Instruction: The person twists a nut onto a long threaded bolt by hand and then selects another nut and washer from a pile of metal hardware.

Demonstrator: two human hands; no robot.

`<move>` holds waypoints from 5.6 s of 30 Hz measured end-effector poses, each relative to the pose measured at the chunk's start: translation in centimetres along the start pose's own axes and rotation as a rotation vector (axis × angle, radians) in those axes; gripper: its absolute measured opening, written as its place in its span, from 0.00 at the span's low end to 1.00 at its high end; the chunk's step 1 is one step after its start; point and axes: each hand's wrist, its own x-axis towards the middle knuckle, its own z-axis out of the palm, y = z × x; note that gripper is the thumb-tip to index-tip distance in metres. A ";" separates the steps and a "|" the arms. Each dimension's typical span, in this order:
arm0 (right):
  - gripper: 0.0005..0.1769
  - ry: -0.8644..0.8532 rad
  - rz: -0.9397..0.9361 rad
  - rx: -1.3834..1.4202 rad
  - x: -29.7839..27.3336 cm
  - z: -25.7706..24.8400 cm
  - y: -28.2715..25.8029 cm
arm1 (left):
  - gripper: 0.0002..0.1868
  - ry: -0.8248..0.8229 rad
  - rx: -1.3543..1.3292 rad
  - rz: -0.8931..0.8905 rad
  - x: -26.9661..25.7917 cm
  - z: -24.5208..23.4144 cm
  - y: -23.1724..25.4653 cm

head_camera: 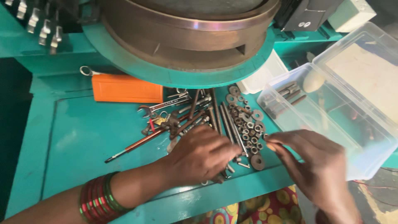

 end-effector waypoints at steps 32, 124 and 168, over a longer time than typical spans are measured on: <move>0.18 -0.185 0.073 0.291 -2.2 9.8 1.6 | 0.14 0.209 -0.030 0.120 8.2 -7.3 0.1; 0.21 -0.003 0.053 -0.019 -0.3 7.4 3.1 | 0.13 0.173 0.005 -0.440 1.0 -1.0 0.9; 0.10 0.110 0.454 -0.069 -3.3 2.9 2.5 | 0.10 0.143 -0.046 -0.457 0.7 -0.8 0.6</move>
